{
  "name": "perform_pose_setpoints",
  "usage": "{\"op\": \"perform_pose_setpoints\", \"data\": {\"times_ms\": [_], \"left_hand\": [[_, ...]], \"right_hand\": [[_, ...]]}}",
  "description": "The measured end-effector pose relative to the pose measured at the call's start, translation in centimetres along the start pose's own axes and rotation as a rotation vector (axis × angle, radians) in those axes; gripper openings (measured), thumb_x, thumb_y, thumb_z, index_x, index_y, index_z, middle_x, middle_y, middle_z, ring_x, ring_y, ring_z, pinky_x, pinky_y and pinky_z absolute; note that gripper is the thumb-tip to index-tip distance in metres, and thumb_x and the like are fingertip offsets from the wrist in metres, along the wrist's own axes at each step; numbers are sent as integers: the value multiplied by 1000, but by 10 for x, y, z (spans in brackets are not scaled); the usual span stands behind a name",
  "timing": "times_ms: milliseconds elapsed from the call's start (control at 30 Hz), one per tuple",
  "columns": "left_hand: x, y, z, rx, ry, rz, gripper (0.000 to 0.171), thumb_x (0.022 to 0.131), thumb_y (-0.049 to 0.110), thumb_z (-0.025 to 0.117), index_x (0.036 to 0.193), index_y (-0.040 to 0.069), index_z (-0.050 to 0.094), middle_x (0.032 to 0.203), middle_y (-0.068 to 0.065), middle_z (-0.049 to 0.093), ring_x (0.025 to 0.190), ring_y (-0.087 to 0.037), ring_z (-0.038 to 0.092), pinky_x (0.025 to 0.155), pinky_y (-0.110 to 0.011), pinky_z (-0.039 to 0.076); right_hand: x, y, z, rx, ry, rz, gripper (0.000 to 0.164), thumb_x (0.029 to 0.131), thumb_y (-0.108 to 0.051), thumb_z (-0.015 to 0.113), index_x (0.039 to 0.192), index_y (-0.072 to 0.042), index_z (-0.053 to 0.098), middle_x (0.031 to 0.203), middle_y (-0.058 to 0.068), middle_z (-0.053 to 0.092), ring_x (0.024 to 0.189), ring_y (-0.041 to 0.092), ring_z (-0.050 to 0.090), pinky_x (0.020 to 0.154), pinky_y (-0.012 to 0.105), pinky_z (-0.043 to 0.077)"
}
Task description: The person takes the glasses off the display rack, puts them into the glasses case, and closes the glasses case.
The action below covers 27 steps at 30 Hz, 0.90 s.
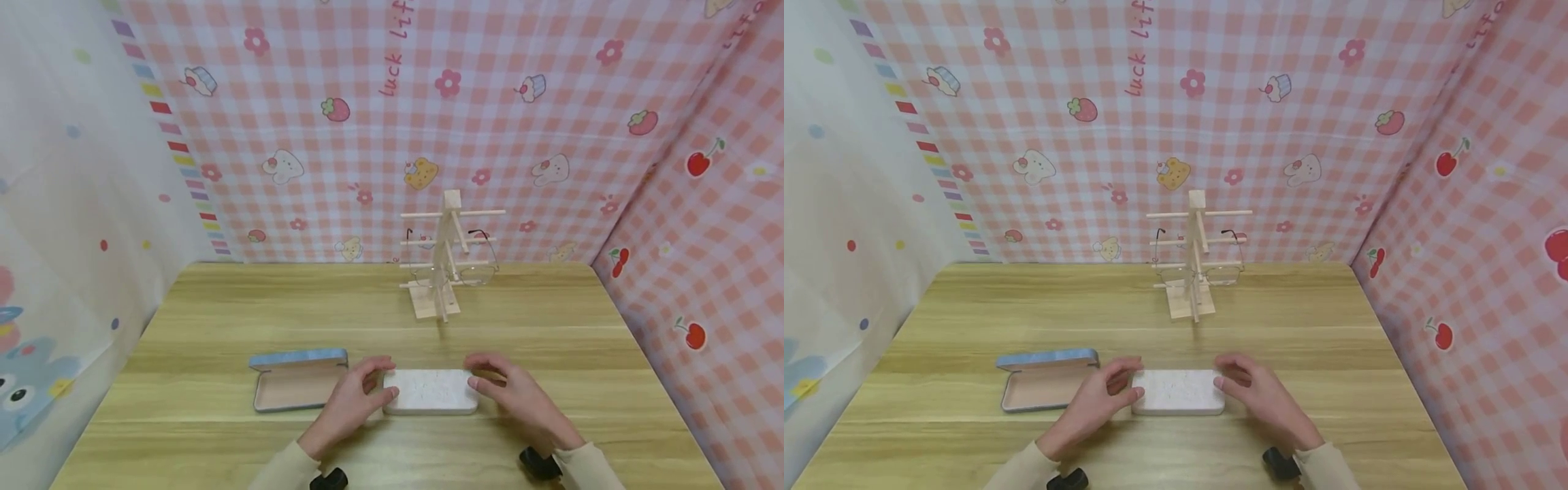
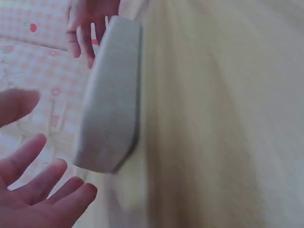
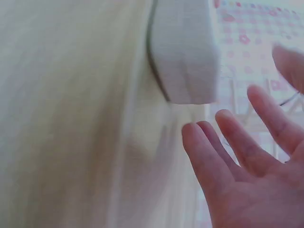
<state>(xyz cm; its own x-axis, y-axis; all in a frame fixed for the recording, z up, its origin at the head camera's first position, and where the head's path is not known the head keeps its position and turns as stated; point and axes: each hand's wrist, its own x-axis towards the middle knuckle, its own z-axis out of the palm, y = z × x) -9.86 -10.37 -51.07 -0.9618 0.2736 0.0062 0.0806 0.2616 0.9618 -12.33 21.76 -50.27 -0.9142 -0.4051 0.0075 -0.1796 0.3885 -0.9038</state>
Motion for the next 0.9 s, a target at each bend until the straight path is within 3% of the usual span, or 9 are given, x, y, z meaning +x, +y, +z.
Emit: {"op": "perform_pose_setpoints", "data": {"times_ms": [200, 333, 500, 700, 900], "left_hand": [[7, 17, 1, -111, 116, 17, 37, 98, 11, 72, 130, -3, 64, 136, -21, 63, 133, -42, 54, 110, -44, 49], [13, 30, -1, -221, 166, 23, 31, 99, 9, 71, 128, -1, 66, 133, -23, 64, 130, -43, 56, 106, -35, 52], [24, 45, -2, -282, 238, 51, 28, 99, 7, 68, 126, -2, 67, 128, -20, 67, 125, -36, 61, 100, -27, 55], [42, 66, -4, -467, 315, 57, 30, 100, 7, 67, 127, -4, 64, 127, -19, 68, 120, -27, 65, 98, -30, 57], [56, 83, -5, -629, 323, 51, 32, 101, 10, 66, 129, -5, 61, 130, -20, 65, 124, -32, 63, 101, -36, 56]], "right_hand": [[4, -10, -7, 87, 157, 30, 35, 104, -20, 65, 131, 3, 63, 131, 25, 65, 119, 36, 65, 95, 33, 59], [9, -16, -10, 165, 246, -7, 35, 106, -19, 61, 132, 4, 61, 131, 28, 63, 116, 24, 67, 94, 30, 59], [18, -24, -13, 284, 329, -56, 38, 108, -20, 58, 135, 7, 56, 131, 29, 60, 113, 13, 68, 95, 29, 59], [29, -41, -18, 361, 405, -64, 44, 109, -28, 57, 137, 5, 55, 132, 27, 61, 116, 17, 68, 97, 31, 57], [38, -55, -23, 371, 475, -36, 48, 108, -35, 56, 137, 3, 55, 134, 23, 62, 115, 16, 68, 98, 28, 56]]}}
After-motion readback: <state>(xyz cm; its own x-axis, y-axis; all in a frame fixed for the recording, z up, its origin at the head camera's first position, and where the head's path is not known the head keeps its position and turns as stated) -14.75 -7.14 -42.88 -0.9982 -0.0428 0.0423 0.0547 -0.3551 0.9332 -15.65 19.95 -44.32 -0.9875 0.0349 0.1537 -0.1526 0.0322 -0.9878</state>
